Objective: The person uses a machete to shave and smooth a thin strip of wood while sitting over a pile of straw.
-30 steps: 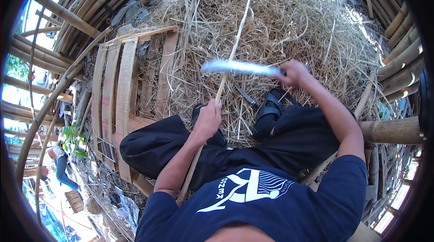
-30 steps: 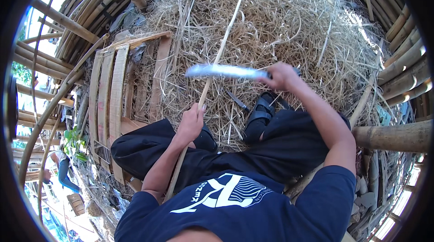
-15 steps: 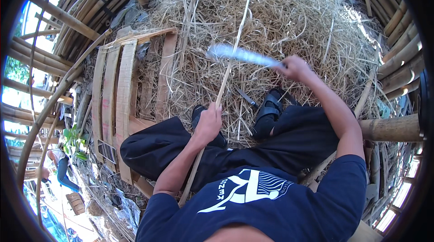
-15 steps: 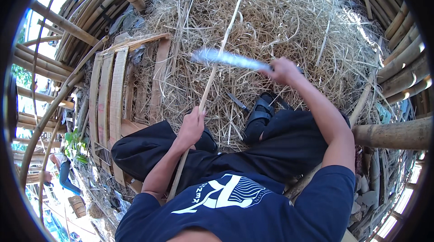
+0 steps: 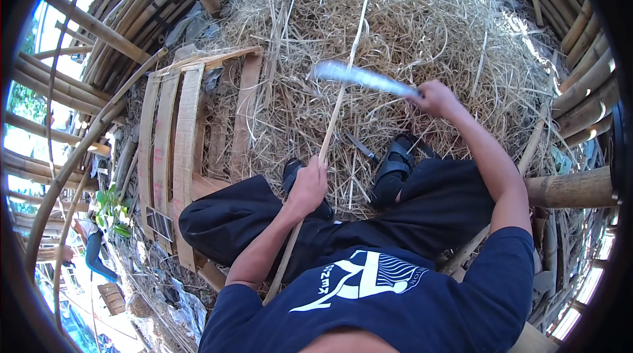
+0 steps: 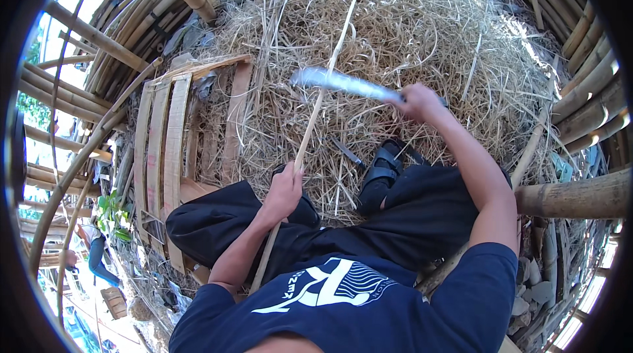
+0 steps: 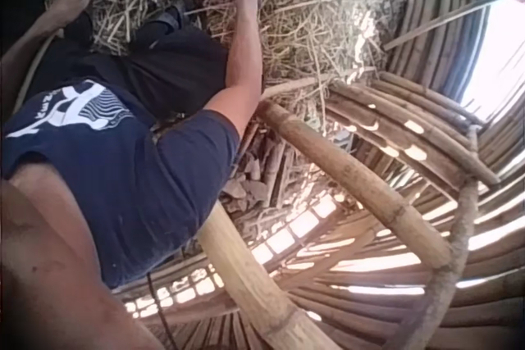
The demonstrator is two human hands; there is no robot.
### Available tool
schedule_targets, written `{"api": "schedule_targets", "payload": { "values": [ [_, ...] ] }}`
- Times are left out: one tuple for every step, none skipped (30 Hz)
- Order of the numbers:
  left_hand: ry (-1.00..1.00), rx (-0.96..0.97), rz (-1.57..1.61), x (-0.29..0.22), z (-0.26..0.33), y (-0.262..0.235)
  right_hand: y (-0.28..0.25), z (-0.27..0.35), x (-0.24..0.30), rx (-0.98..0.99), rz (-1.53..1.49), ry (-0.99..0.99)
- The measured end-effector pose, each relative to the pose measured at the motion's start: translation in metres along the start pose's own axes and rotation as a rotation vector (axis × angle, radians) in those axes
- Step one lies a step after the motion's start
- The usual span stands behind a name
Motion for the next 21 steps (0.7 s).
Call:
{"api": "schedule_targets", "payload": {
  "values": [
    [0.018, 0.003, 0.003, -0.002, -0.002, -0.001, -0.012, 0.0, -0.006, -0.062, 0.017, 0.02],
    [0.037, 0.006, 0.007, -0.003, -0.003, -0.001, -0.022, 0.001, -0.009, -0.124, 0.034, 0.039],
    [0.041, 0.004, 0.007, -0.003, -0.003, -0.002, -0.025, 0.003, -0.008, -0.072, 0.026, 0.053],
    [0.032, -0.006, 0.016, -0.002, -0.002, -0.001, -0.025, 0.009, 0.006, 0.075, -0.112, 0.189],
    [0.023, -0.009, 0.028, -0.001, -0.001, 0.0, -0.02, 0.014, 0.017, 0.03, -0.134, 0.1],
    [0.025, -0.013, 0.032, -0.001, -0.002, 0.0, -0.011, 0.015, 0.024, -0.015, -0.156, 0.008],
    [0.037, -0.024, 0.027, 0.0, -0.004, -0.002, 0.0, 0.018, 0.029, 0.005, -0.104, -0.1],
    [0.042, -0.041, 0.018, 0.0, -0.005, -0.004, 0.005, 0.021, 0.04, 0.028, -0.055, -0.218],
    [0.027, -0.035, 0.001, -0.002, -0.004, -0.005, 0.007, 0.029, 0.048, 0.049, 0.022, -0.321],
    [0.024, -0.035, -0.001, -0.002, -0.003, -0.004, 0.017, 0.031, 0.053, -0.003, 0.067, -0.429],
    [0.015, -0.017, -0.011, 0.0, 0.0, -0.001, 0.02, 0.03, 0.051, -0.013, 0.08, -0.466],
    [0.007, 0.002, -0.02, 0.0, 0.001, 0.002, 0.022, 0.027, 0.048, -0.023, 0.092, -0.502],
    [-0.026, 0.01, -0.022, -0.007, 0.003, 0.002, 0.022, 0.019, 0.034, -0.065, 0.116, -0.479],
    [-0.026, 0.015, -0.026, -0.005, 0.004, 0.001, 0.014, 0.01, 0.025, -0.11, 0.143, -0.456],
    [-0.03, 0.015, -0.007, -0.004, 0.006, 0.001, 0.011, 0.0, 0.01, 0.003, 0.116, -0.175],
    [-0.034, 0.007, 0.018, -0.001, 0.006, 0.0, -0.001, -0.003, -0.001, -0.001, -0.039, -0.002],
    [-0.029, 0.005, 0.02, -0.001, 0.004, 0.0, -0.014, -0.001, -0.008, -0.041, -0.026, 0.042],
    [0.007, 0.012, 0.027, -0.002, 0.003, 0.001, -0.023, 0.001, -0.014, -0.082, -0.013, 0.085],
    [0.048, 0.018, 0.033, -0.004, -0.001, 0.001, -0.023, 0.003, -0.017, -0.149, 0.013, 0.067],
    [0.05, 0.01, 0.038, -0.003, -0.002, 0.003, -0.025, 0.005, -0.01, -0.154, 0.02, 0.061],
    [0.036, 0.002, 0.04, 0.0, -0.001, 0.004, -0.022, 0.007, 0.002, -0.088, -0.048, 0.075]
  ]
}}
Point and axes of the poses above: each hand's wrist, its own z-axis away from the middle knuckle, its own y-axis out of the palm, x = y × z, the point moved 3 cm from there along -z, towards the middle knuckle, and after that the axes turned 9 degrees about z, right-handed, at the moved point
